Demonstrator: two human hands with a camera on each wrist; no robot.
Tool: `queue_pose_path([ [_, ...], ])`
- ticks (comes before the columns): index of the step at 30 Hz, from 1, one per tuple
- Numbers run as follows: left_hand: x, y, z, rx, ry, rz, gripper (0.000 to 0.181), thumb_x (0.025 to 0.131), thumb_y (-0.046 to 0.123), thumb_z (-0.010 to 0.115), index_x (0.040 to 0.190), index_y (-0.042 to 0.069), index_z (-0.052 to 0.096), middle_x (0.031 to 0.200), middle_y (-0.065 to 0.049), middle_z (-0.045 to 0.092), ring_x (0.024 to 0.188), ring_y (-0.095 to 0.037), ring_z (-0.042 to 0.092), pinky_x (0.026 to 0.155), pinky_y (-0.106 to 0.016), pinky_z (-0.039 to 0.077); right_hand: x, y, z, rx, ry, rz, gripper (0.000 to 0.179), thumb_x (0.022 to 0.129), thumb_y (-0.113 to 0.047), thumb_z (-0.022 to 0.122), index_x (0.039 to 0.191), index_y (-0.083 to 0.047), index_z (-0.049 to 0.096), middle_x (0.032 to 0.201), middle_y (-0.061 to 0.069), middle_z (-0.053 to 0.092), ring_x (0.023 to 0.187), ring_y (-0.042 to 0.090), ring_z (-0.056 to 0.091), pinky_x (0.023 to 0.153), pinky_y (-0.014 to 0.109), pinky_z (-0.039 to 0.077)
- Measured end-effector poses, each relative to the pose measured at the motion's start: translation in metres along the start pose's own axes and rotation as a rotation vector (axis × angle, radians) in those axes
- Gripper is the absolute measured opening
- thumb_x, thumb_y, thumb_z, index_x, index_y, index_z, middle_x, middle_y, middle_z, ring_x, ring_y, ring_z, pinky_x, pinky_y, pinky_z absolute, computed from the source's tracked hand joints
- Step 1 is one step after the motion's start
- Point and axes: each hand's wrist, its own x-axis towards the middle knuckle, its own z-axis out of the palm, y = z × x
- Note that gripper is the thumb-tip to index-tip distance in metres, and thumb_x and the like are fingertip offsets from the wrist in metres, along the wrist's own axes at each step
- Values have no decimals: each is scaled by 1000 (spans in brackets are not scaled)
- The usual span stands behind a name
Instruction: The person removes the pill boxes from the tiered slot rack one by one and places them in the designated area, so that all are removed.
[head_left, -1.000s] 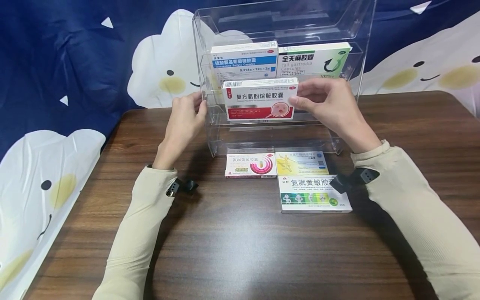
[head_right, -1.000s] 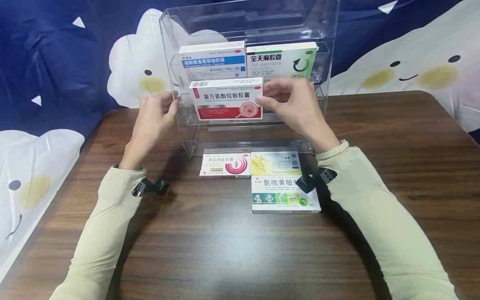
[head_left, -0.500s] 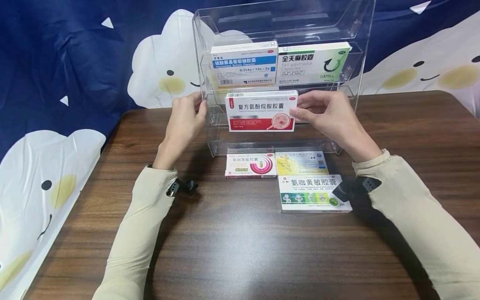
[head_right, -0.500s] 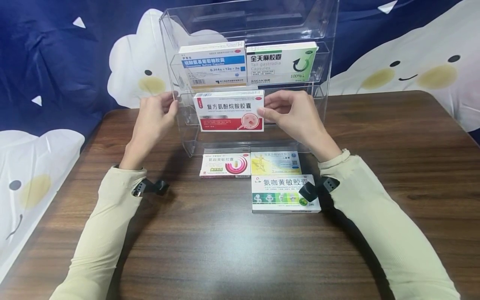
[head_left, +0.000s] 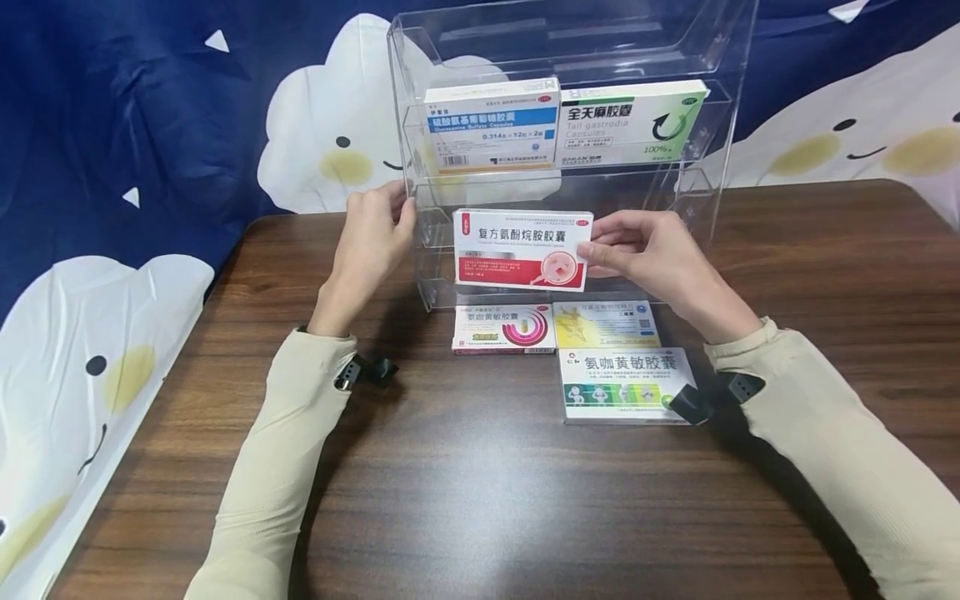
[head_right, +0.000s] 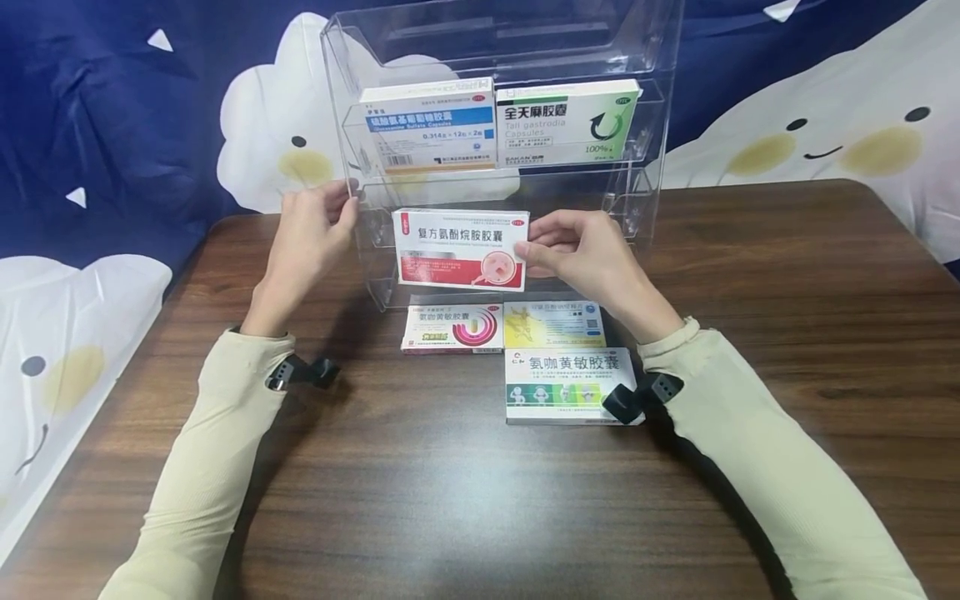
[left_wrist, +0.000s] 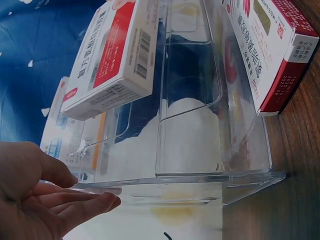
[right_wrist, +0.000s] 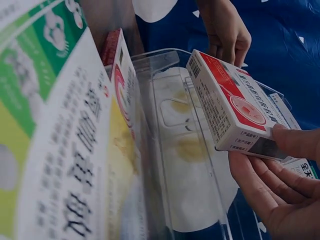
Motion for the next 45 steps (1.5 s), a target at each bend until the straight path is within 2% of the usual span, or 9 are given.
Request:
queue_pose_path([
  [4,1,0,-1,-5,1,-2,31,96,5,48,119,-8,63,113,-22,65,106,-26,65,88,-34,54,-3,3,2,-34,-29,16,42,85,-28,75,117,-3,65,101,11,70,81,10,66,67,20,53],
  [8,1,0,-3,-5,-2,-7,31,95,5,48,119,-8,63,113,-22,66,106,-26,65,88,-34,54,-4,5,7,-37,-57,24,41,85,-30,75,116,-4,65,100,9,71,85,11,66,74,23,48],
  [12,2,0,-4,-2,-8,-6,31,95,5,48,120,-7,63,113,-22,66,105,-26,66,89,-33,54,-5,6,13,-35,-87,47,40,85,-28,75,116,-4,66,101,9,71,87,14,65,80,28,45],
  [18,1,0,-4,-11,-13,-8,32,95,5,48,121,-7,62,113,-22,65,107,-27,65,90,-33,53,-6,7,16,-21,-130,58,38,85,-25,75,115,-4,65,99,9,72,89,16,65,82,31,42],
  [22,1,-1,-4,-12,-12,-9,30,95,4,48,118,-7,64,112,-22,66,106,-27,65,90,-33,54,-10,8,20,-21,-166,59,36,85,-26,75,113,-4,66,97,8,71,87,16,65,78,27,46],
  [30,1,-1,0,-18,-12,-8,31,95,4,48,119,-6,63,113,-21,65,108,-26,64,91,-33,53,-23,7,29,-34,-296,59,30,86,-24,73,108,-5,66,93,8,69,83,17,65,73,25,51],
  [40,1,-1,0,-14,-8,1,30,95,4,48,117,-6,65,112,-21,65,108,-26,64,92,-32,52,-42,9,34,-40,-329,41,27,84,-21,75,102,-4,65,83,6,63,74,16,58,65,25,50],
  [45,0,-1,0,-9,-5,6,29,95,4,48,116,-6,65,112,-21,66,107,-26,64,92,-33,53,-48,9,37,16,-370,39,33,84,-18,74,109,0,61,85,7,65,75,15,62,64,25,53],
])
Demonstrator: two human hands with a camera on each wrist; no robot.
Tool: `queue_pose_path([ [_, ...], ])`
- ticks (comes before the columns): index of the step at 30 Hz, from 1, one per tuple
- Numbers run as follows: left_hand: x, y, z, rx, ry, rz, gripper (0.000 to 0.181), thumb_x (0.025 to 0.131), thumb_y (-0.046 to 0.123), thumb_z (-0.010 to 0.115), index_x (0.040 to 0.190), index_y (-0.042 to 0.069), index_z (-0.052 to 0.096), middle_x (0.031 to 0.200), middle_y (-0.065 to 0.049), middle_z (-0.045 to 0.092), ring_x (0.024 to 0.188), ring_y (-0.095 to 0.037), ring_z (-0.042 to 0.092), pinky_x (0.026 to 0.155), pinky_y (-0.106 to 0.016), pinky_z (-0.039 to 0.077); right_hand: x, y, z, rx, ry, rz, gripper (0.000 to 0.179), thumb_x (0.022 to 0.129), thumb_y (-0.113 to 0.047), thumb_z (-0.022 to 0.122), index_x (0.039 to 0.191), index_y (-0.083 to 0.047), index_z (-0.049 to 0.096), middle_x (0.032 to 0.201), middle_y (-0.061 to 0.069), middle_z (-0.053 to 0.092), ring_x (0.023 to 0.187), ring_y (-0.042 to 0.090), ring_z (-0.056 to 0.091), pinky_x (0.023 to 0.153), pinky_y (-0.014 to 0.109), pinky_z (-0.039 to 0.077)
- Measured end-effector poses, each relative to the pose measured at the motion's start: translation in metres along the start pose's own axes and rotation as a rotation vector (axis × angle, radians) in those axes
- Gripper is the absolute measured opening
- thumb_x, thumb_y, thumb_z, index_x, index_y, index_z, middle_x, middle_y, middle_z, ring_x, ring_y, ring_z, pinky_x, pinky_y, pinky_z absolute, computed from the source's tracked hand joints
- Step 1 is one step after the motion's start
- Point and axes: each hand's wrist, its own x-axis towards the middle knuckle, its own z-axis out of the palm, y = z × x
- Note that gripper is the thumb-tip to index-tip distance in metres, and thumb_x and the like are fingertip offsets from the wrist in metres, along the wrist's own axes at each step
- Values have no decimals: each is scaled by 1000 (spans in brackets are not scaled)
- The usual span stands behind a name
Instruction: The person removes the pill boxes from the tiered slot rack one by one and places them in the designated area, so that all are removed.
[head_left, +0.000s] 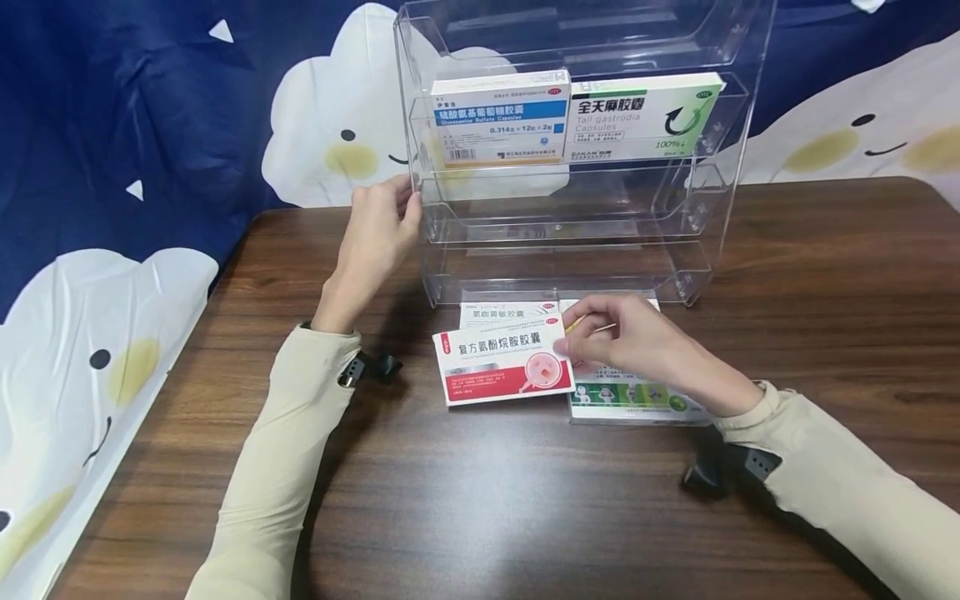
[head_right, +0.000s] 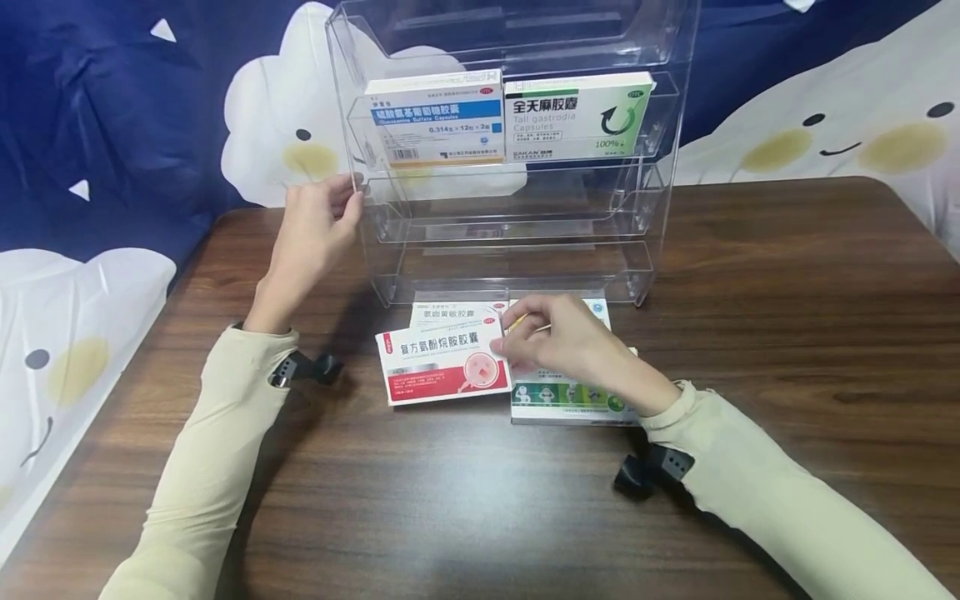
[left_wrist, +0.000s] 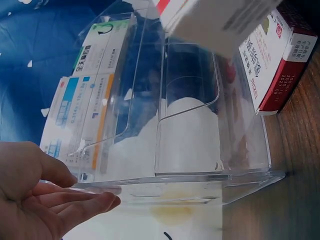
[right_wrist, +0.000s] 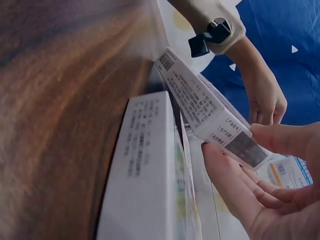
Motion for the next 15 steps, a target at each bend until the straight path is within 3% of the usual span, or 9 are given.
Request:
queue_pose_path([
  [5,-1,-1,-1,1,5,-11,31,95,5,48,119,-7,63,113,-22,65,108,-26,64,92,-33,52,-1,-2,7,151,-96,55,48,85,-12,73,124,3,48,89,16,65,75,23,68,69,36,60],
  [9,-1,-1,-1,11,5,-4,30,95,5,48,118,-6,64,113,-20,66,108,-26,64,92,-33,52,-3,-1,12,225,-138,54,53,87,-9,71,130,4,43,85,17,62,70,25,68,68,40,60],
  [15,0,0,1,16,6,5,31,95,4,47,119,-5,64,112,-19,66,108,-25,64,92,-32,52,-4,0,16,213,-134,66,52,87,-9,70,131,1,44,81,18,62,68,27,69,66,41,60],
])
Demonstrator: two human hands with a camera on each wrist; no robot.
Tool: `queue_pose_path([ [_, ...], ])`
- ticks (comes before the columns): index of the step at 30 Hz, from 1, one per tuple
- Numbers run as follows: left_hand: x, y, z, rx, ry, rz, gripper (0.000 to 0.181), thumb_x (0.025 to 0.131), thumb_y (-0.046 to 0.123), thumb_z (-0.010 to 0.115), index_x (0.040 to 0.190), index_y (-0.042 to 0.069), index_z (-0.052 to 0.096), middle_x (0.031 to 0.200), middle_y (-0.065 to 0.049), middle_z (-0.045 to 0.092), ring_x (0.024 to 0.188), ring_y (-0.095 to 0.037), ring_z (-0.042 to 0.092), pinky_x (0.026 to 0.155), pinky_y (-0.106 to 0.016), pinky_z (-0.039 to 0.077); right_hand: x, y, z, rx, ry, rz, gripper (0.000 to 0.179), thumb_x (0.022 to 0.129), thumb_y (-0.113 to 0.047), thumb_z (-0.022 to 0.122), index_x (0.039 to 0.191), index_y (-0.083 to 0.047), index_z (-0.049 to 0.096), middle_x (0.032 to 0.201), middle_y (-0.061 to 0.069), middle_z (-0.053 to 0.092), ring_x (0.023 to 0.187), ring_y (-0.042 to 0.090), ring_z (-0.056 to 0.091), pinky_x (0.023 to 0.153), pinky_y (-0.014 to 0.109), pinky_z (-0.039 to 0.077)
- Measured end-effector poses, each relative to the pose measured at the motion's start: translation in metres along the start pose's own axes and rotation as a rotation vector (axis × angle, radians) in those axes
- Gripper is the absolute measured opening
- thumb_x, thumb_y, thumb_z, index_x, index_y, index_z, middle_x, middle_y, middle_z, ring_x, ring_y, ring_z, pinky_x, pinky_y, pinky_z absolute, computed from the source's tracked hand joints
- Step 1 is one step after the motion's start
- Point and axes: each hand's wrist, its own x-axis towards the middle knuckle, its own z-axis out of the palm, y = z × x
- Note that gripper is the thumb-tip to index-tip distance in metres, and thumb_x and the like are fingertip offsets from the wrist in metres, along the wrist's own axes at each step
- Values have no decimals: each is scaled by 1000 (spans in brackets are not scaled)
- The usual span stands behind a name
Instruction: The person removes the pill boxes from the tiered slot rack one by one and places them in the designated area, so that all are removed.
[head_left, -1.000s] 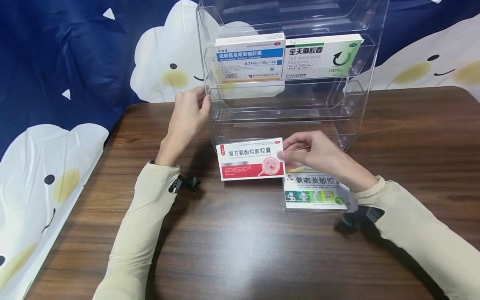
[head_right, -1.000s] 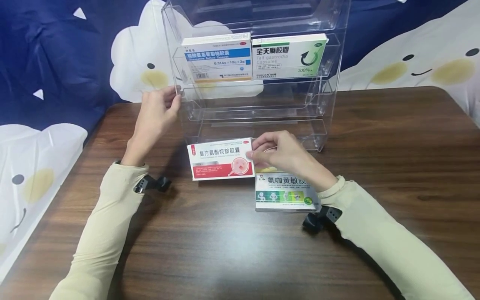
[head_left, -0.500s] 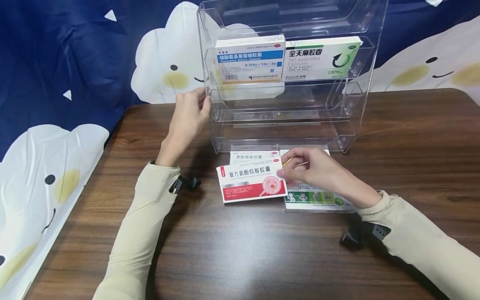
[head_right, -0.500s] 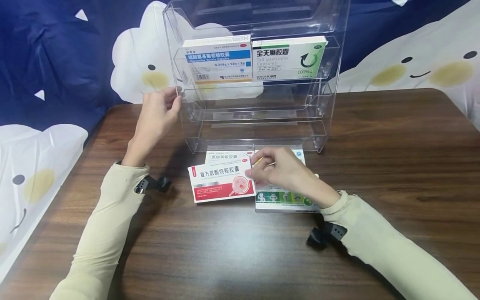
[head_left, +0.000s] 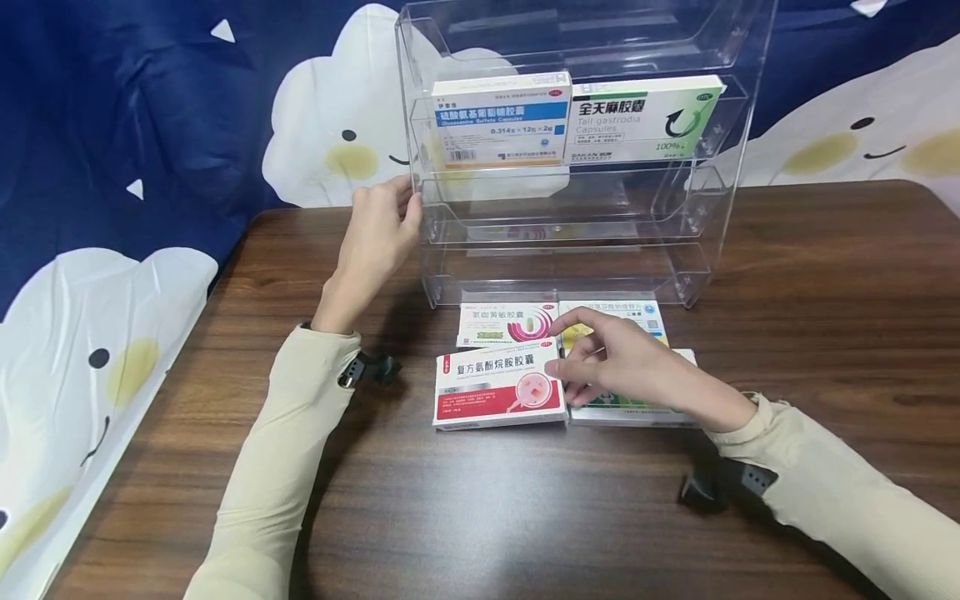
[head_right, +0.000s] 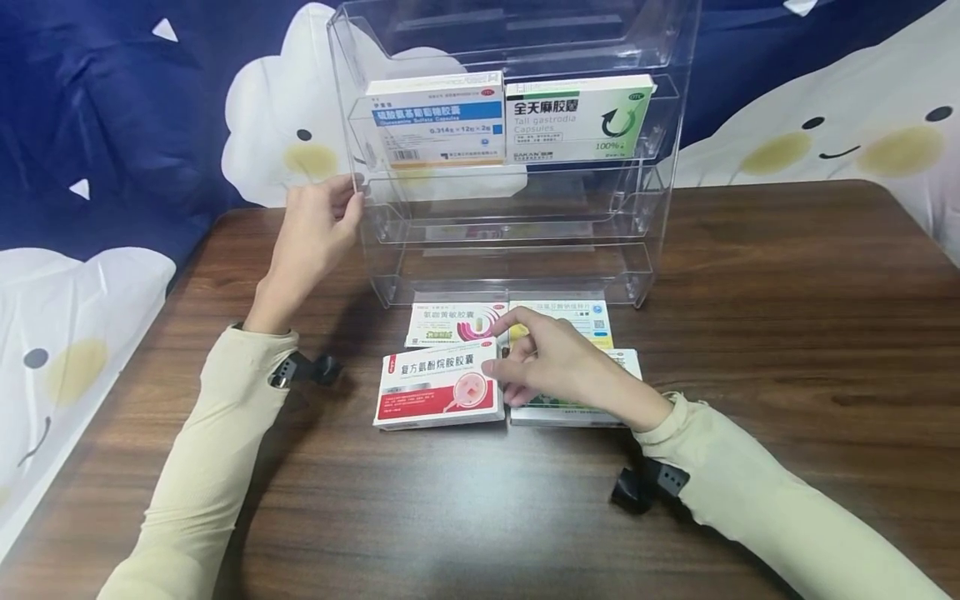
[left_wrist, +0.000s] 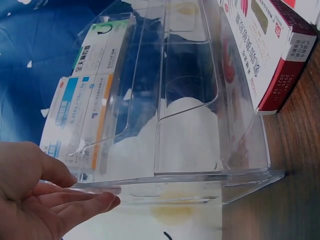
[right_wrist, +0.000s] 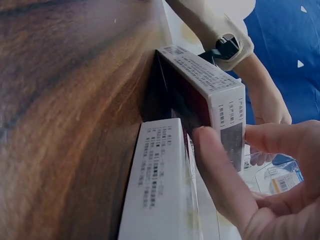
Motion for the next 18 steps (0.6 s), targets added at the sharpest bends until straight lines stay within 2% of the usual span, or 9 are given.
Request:
queue_pose_path([
  [5,0,-1,0,-1,4,0,31,95,4,47,119,-5,65,111,-19,67,107,-25,64,91,-32,53,-1,1,1,-97,12,-33,52,87,-11,70,130,0,45,79,15,62,67,25,68,64,37,60],
  [9,-1,-2,-1,3,7,1,31,95,4,47,118,-5,65,111,-19,67,107,-25,65,91,-32,53,-3,-1,2,-267,30,-111,45,87,-12,70,125,0,50,69,7,61,56,19,64,54,31,57],
  [11,-1,-2,-1,3,9,2,31,95,4,47,119,-5,65,111,-19,66,106,-25,65,90,-32,53,-4,-3,4,-415,67,-200,37,86,-11,71,118,-2,56,63,0,58,51,12,57,50,26,51],
  [13,0,-2,0,2,8,1,31,95,4,47,118,-5,65,111,-19,66,106,-25,65,90,-32,54,-4,-5,8,-566,108,-326,30,84,-9,72,111,-3,62,62,-4,55,51,8,52,49,24,47],
  [16,0,-1,1,-6,5,3,31,95,4,47,119,-5,64,111,-19,66,106,-25,65,89,-32,54,-4,-10,22,-785,166,-518,27,81,-9,75,106,-2,67,74,-3,62,64,9,55,61,26,51],
  [18,0,-1,0,-8,3,1,30,95,4,47,118,-5,65,112,-19,66,107,-24,64,89,-31,54,-5,-14,35,-895,144,-604,27,79,-10,76,104,-2,67,85,1,64,73,12,60,66,29,55],
])
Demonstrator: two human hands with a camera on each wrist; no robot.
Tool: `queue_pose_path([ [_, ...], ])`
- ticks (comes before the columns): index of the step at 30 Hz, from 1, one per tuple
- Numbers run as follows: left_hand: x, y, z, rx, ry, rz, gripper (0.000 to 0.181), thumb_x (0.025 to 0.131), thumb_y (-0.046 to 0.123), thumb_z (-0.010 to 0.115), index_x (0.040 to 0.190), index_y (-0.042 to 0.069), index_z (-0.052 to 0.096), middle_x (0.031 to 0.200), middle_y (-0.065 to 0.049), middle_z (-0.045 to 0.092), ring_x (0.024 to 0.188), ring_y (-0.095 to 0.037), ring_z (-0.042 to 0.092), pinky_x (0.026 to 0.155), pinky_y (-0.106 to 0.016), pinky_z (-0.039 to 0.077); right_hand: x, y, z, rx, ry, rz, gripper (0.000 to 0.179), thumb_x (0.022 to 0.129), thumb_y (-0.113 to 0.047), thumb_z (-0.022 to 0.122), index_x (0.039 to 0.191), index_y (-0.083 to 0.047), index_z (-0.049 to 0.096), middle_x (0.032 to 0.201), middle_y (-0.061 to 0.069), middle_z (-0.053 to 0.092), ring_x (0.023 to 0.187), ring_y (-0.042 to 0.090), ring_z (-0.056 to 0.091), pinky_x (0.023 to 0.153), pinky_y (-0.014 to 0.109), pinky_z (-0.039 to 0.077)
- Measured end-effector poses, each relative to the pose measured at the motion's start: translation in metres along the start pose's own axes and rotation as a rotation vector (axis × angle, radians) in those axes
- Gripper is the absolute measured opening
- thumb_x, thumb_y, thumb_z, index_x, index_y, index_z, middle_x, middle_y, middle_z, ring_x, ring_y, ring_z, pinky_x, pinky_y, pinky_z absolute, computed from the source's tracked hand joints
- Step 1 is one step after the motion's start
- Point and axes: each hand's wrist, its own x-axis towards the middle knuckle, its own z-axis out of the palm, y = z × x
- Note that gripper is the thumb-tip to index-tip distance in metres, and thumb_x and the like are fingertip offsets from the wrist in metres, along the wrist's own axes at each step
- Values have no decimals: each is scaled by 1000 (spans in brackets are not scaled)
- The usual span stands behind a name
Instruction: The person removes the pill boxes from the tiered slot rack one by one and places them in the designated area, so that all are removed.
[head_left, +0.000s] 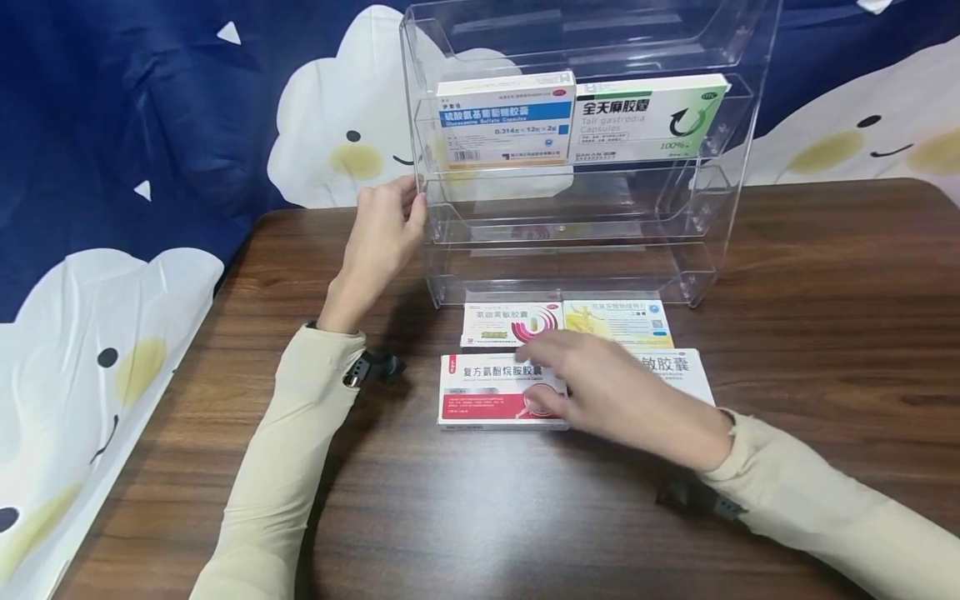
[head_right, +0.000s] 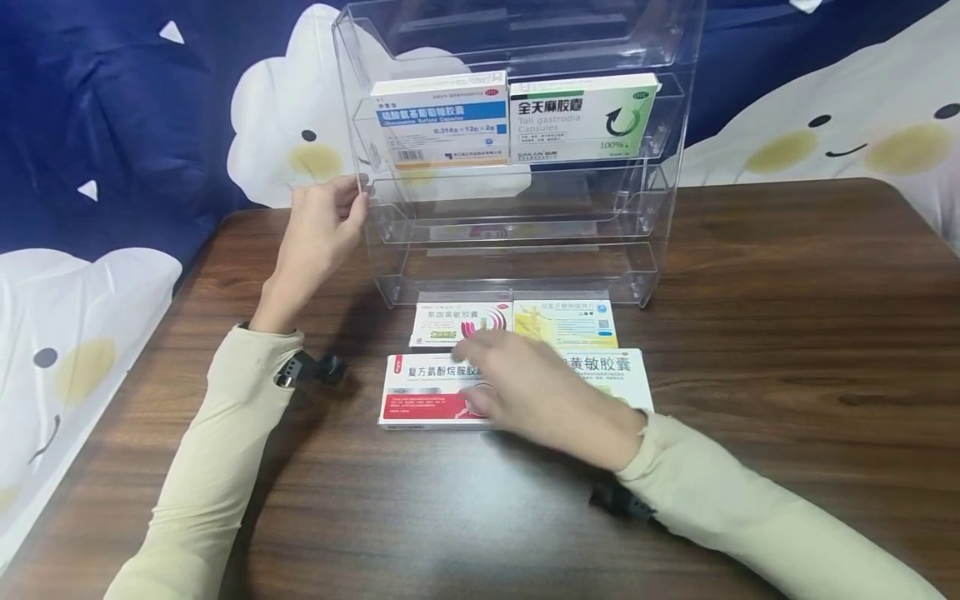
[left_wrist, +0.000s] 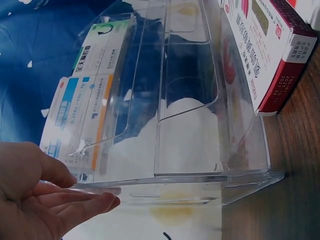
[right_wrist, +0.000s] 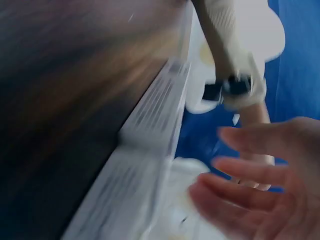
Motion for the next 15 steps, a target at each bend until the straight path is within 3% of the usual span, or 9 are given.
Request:
queue_pose_path([
  [6,-1,-1,0,5,1,-7,30,95,4,47,117,-7,64,112,-21,66,108,-25,64,91,-32,53,9,-29,20,-191,-100,-148,29,81,-16,75,106,-7,65,108,12,64,100,27,63,82,40,56],
  [8,-1,-1,0,12,-1,-11,30,95,4,47,117,-7,64,113,-21,66,108,-26,64,92,-32,52,11,-33,26,-248,-118,-157,32,83,-17,74,111,-5,64,117,15,63,110,32,60,89,43,54],
  [15,0,-1,2,14,-5,-3,28,95,4,47,113,-6,66,110,-19,68,106,-24,65,88,-32,54,11,-37,38,-347,-121,-144,34,82,1,68,116,-2,65,121,20,62,114,34,58,93,42,52],
])
